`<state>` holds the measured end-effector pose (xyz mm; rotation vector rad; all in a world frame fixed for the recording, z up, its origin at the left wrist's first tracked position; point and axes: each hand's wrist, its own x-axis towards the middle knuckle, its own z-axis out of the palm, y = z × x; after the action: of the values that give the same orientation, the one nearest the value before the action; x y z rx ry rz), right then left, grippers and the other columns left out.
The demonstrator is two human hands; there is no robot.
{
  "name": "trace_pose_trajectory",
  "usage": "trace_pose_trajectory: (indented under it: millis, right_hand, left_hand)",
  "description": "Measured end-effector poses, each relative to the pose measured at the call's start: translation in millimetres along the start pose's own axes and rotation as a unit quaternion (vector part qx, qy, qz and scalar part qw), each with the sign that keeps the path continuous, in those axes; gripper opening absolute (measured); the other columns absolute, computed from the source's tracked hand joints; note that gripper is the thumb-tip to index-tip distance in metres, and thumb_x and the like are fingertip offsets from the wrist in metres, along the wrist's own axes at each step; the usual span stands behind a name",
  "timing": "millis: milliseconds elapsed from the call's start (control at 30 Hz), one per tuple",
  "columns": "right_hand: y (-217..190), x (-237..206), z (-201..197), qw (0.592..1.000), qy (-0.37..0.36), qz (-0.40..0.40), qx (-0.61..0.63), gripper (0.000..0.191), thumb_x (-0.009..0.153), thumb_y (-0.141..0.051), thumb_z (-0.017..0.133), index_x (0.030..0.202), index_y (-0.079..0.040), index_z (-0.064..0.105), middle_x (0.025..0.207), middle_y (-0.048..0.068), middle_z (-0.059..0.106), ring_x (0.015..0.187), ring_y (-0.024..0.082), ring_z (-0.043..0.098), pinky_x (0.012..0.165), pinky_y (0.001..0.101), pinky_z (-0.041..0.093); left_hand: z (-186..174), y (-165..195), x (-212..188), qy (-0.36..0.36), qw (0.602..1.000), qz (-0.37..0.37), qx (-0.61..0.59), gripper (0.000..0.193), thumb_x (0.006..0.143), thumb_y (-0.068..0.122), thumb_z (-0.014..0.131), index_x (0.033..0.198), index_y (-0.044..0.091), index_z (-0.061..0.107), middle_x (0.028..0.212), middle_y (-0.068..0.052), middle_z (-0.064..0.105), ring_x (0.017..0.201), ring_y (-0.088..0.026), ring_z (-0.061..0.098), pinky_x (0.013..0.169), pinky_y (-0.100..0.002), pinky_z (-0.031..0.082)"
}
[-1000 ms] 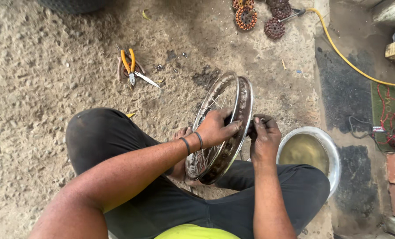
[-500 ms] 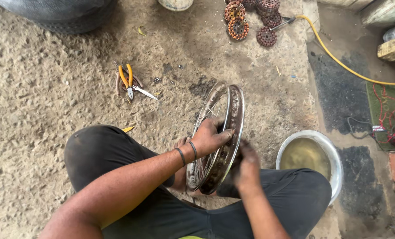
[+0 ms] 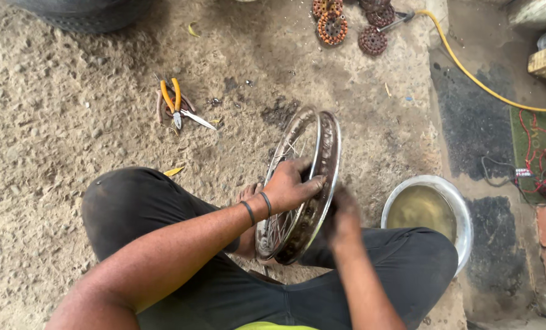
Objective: The person sits on the ground and uses a wrench and their hands to tighten and adjust spokes on a bicycle wheel rim.
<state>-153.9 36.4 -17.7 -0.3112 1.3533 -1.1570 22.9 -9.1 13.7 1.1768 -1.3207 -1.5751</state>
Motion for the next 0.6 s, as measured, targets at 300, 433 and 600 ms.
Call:
trace_pose_trajectory:
  millis: [300, 433, 600]
  right_hand:
    - [-31.3, 22.3, -2.0, 0.994, -0.004, -0.107, -0.013, 0.025, 0.100, -0.021, 0.067, 0.120, -0.006, 0.071, 0.090, 0.005, 0.061, 0.076, 0.016, 0.057, 0.067, 0.0306, 0.049]
    - [-44.6, 54.2, 21.2, 0.986, -0.048, -0.156, -0.043, 0.017, 0.100, -0.015, 0.071, 0.111, -0.002, 0.068, 0.086, 0.004, 0.064, 0.069, 0.014, 0.059, 0.062, 0.0270, 0.053]
    - [-30.3, 35.5, 19.3, 0.966, -0.013, -0.233, -0.115, 0.019, 0.102, -0.012, 0.067, 0.115, 0.000, 0.063, 0.097, 0.008, 0.066, 0.080, 0.016, 0.063, 0.071, 0.0291, 0.056]
  left_hand:
    - [12.8, -7.4, 2.1, -0.005, 0.999, -0.013, -0.037, 0.018, 0.093, 0.014, 0.068, 0.105, 0.001, 0.069, 0.082, -0.005, 0.073, 0.069, -0.009, 0.068, 0.063, -0.029, 0.060]
    - [11.3, -1.4, -1.0, 0.014, 1.000, 0.009, -0.017, 0.019, 0.092, 0.015, 0.071, 0.105, 0.001, 0.069, 0.081, -0.007, 0.073, 0.069, -0.011, 0.067, 0.063, -0.030, 0.059]
    - [2.0, -4.1, -1.5, 0.045, 0.993, 0.062, 0.095, 0.020, 0.089, 0.016, 0.076, 0.102, 0.000, 0.072, 0.082, -0.011, 0.073, 0.070, -0.014, 0.070, 0.065, -0.033, 0.058]
